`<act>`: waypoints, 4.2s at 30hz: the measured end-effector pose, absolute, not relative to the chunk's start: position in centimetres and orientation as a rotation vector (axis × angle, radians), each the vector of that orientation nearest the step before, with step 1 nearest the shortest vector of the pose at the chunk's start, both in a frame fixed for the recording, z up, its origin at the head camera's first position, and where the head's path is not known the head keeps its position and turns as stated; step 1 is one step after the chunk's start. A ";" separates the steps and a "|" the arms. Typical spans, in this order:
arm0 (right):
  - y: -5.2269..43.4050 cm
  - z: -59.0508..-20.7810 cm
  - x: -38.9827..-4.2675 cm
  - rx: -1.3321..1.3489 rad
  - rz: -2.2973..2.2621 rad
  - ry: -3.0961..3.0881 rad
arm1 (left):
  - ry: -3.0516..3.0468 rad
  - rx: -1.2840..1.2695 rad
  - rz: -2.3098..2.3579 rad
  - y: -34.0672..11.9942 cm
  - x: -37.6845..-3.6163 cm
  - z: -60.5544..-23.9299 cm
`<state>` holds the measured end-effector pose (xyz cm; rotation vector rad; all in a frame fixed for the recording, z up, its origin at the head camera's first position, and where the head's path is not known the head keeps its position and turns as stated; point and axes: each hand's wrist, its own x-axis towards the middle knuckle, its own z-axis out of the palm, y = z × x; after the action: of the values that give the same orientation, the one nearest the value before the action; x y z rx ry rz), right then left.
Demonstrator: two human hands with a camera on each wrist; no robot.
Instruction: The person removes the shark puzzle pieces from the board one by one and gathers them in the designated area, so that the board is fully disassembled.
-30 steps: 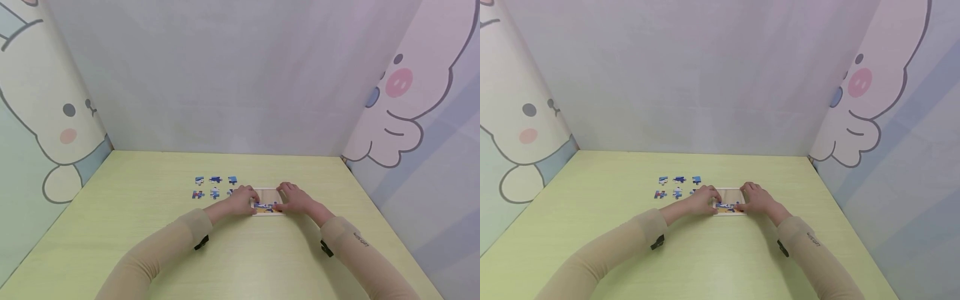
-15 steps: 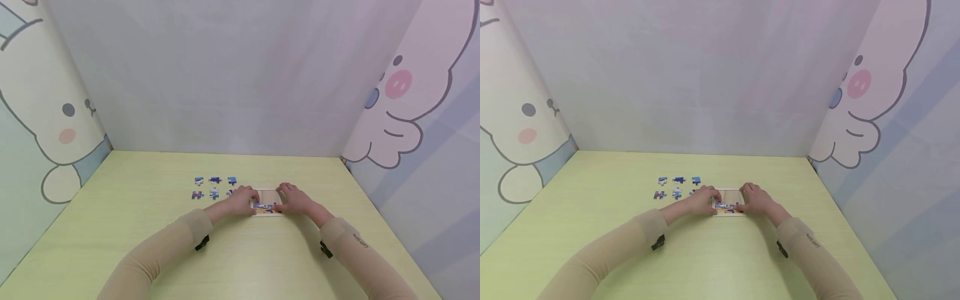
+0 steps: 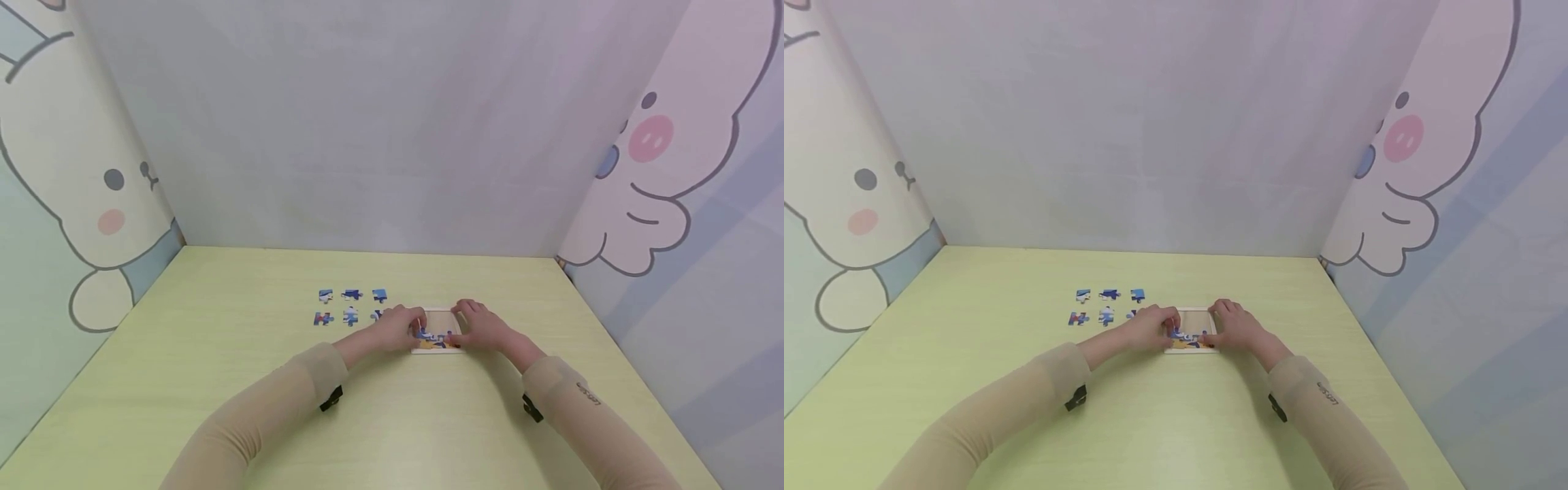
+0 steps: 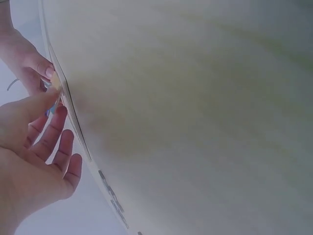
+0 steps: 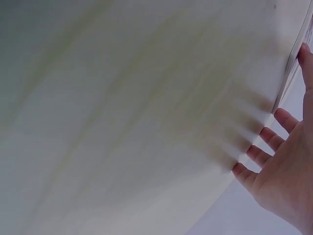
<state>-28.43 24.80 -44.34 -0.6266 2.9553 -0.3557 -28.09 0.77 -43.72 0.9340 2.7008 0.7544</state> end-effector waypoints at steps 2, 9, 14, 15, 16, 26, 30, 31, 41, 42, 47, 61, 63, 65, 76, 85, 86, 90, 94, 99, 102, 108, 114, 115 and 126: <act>24.8 -44.4 -28.4 -0.620 -0.353 2.954 | 2.695 0.951 0.778 0.7 -28.1 -43.7; 24.7 -44.4 -28.5 -0.613 -0.352 2.954 | 2.656 0.969 0.899 0.3 -28.0 -42.6; 24.8 -44.4 -28.5 -0.610 -0.347 2.950 | 2.645 1.015 0.934 -0.2 -28.1 -41.5; 24.8 -44.4 -28.5 -0.615 -0.347 2.950 | 2.637 1.017 0.942 -0.3 -28.0 -41.3; 24.9 -44.5 -28.5 -0.609 -0.349 2.948 | 2.631 1.013 0.944 -0.4 -28.0 -41.1; 25.0 -44.7 -28.6 -0.623 -0.351 2.948 | 2.612 1.002 0.997 -2.5 -27.7 -39.0; 24.9 -44.5 -28.5 -0.636 -0.352 2.948 | 2.606 0.968 1.032 -3.4 -27.4 -38.3; 24.9 -44.5 -28.5 -0.638 -0.351 2.948 | 2.602 0.959 1.046 -3.6 -27.3 -38.2; 25.1 -44.8 -28.5 -0.669 -0.363 2.949 | 2.612 0.946 1.126 -6.2 -26.3 -37.8; 25.1 -44.8 -28.6 -0.669 -0.365 2.950 | 2.616 0.944 1.129 -6.6 -26.2 -37.7; 25.1 -44.8 -28.6 -0.691 -0.349 2.960 | 2.623 0.912 1.165 -8.8 -25.7 -37.8; 25.0 -44.6 -28.4 -0.686 -0.329 2.961 | 2.677 0.863 1.187 -14.2 -25.2 -39.5; 25.0 -44.6 -28.4 -0.685 -0.329 2.960 | 2.671 0.852 1.183 -14.7 -25.3 -39.8; 24.9 -44.6 -28.4 -0.682 -0.336 2.956 | 2.671 0.829 1.163 -15.3 -25.5 -40.2; 24.9 -44.5 -28.2 -0.675 -0.336 2.949 | 2.669 0.770 1.039 -17.8 -26.3 -42.1; 24.9 -44.7 -28.4 -0.653 -0.332 2.936 | 2.668 0.651 0.977 -18.4 -26.8 -42.9; 24.9 -44.7 -28.4 -0.649 -0.328 2.937 | 2.674 0.647 0.966 -18.4 -26.9 -43.1; 24.9 -44.8 -28.5 -0.629 -0.323 2.934 | 2.699 0.646 0.934 -18.5 -27.2 -43.6; 24.9 -44.6 -28.3 -0.622 -0.329 2.933 | 2.716 0.669 0.914 -18.5 -27.3 -43.9; 24.8 -44.5 -28.3 -0.631 -0.334 2.932 | 2.728 0.646 0.916 -18.1 -27.5 -43.5; 24.9 -44.5 -28.3 -0.637 -0.334 2.934 | 2.726 0.655 0.927 -17.4 -27.7 -42.7; 25.1 -44.9 -28.6 -0.680 -0.330 2.932 | 2.727 0.754 0.923 -15.2 -27.8 -40.6; 25.0 -44.6 -28.6 -0.689 -0.311 2.911 | 2.715 0.805 0.950 -12.4 -28.0 -39.1; 25.0 -44.6 -28.6 -0.686 -0.303 2.906 | 2.713 0.808 0.951 -11.9 -28.0 -39.0; 25.4 -43.5 -28.6 -0.660 -0.332 2.815 | 2.637 0.959 1.029 -6.4 -27.8 -38.9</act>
<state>-28.56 25.37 -43.50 -0.6603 2.8151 -0.3316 -27.79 -6.40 -38.92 0.9592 2.6372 1.0291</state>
